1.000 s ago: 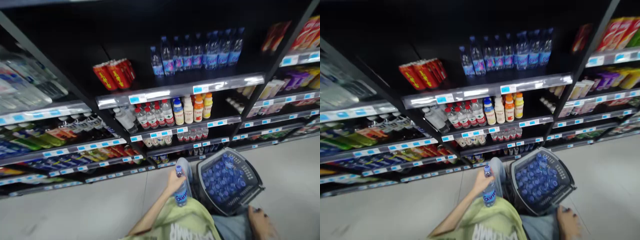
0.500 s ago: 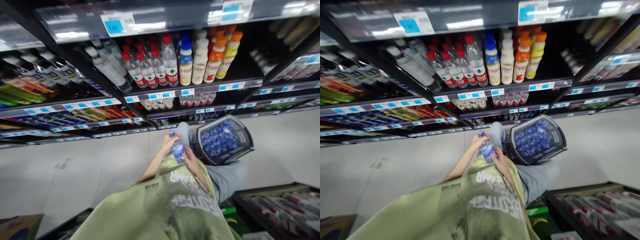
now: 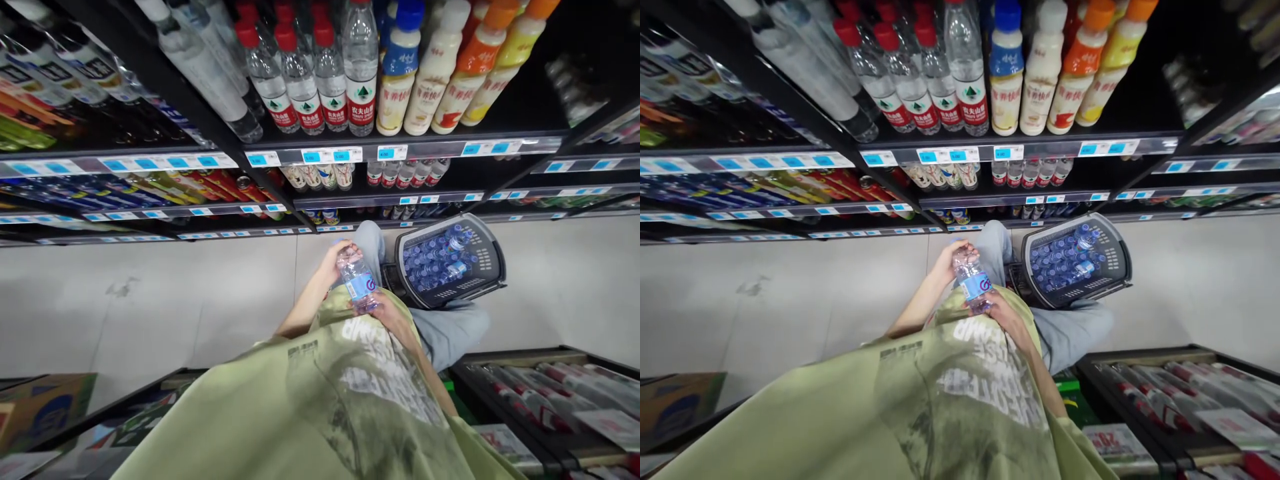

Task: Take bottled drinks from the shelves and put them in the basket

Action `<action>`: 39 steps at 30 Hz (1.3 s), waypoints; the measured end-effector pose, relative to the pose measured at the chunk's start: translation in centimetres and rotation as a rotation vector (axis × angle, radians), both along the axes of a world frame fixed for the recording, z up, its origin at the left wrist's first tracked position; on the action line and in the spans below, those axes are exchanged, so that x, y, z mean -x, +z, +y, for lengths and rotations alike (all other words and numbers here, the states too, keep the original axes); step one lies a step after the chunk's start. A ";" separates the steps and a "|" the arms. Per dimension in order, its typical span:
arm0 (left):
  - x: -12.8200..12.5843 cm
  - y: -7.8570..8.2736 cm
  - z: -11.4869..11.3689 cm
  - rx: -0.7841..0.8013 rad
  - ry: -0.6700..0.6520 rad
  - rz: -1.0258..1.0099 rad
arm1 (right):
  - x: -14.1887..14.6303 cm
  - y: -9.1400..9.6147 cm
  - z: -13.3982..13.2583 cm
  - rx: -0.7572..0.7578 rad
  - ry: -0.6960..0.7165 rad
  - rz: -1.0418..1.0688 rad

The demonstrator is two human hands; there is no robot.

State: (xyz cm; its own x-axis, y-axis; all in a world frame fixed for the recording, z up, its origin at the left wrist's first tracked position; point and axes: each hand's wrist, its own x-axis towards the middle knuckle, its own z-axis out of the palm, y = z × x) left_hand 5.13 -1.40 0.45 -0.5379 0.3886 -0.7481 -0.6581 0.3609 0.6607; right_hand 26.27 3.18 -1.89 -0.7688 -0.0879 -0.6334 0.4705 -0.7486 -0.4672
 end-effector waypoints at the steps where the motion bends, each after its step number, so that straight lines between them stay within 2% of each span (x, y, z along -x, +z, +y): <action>1: -0.1 0.0 0.2 -0.034 0.032 -0.058 | 0.3 0.2 0.0 -0.052 -0.020 -0.012; 3: -0.3 0.2 0.6 -0.104 0.064 -0.130 | 0.9 0.4 0.1 -0.199 -0.087 -0.051; 7: -1.5 0.3 1.1 -0.205 -0.080 -0.031 | 1.5 0.2 0.3 -0.482 -0.228 -0.129; 9: -2.6 0.0 0.8 -0.295 -0.214 -0.024 | 1.1 -0.5 0.5 -0.539 -0.317 -0.161; 12: -5.0 -1.0 0.1 -0.429 -0.496 -0.044 | 0.0 -1.5 1.1 -0.595 -0.481 -0.216; 14: -6.8 -1.6 -0.3 -0.407 -0.626 0.041 | -1.0 -2.1 2.0 -0.630 -0.534 -0.211; 17: -8.1 -2.1 -0.3 -0.296 -0.768 0.275 | -2.5 -2.3 4.0 -0.722 -0.472 -0.151; 20: -7.4 -2.6 0.2 -0.272 -1.007 0.442 | -3.9 -2.2 6.5 -0.864 -0.439 -0.177; 23: -6.3 -3.7 0.6 -0.245 -1.202 0.507 | -4.9 -2.0 8.9 -1.009 -0.432 -0.262; 25: -6.0 -4.9 0.7 -0.210 -1.266 0.506 | -5.3 -2.3 10.4 -1.107 -0.379 -0.293; 28: -6.2 -6.8 0.6 -0.190 -1.264 0.508 | -5.8 -3.4 12.9 -1.229 -0.332 -0.362; 31: -6.3 -8.7 0.2 -0.173 -1.151 0.571 | -6.4 -5.7 15.8 -1.363 -0.294 -0.459; 35: -5.8 -10.8 -0.7 0.047 -0.910 0.749 | -7.2 -10.2 19.7 -1.580 -0.189 -0.649; 37: -5.6 -11.6 -1.0 0.107 -0.834 0.811 | -7.3 -12.8 21.7 -1.607 -0.096 -0.821; 39: -5.5 -12.0 -1.2 0.103 -0.809 0.842 | -7.3 -15.4 23.6 -1.586 -0.030 -0.994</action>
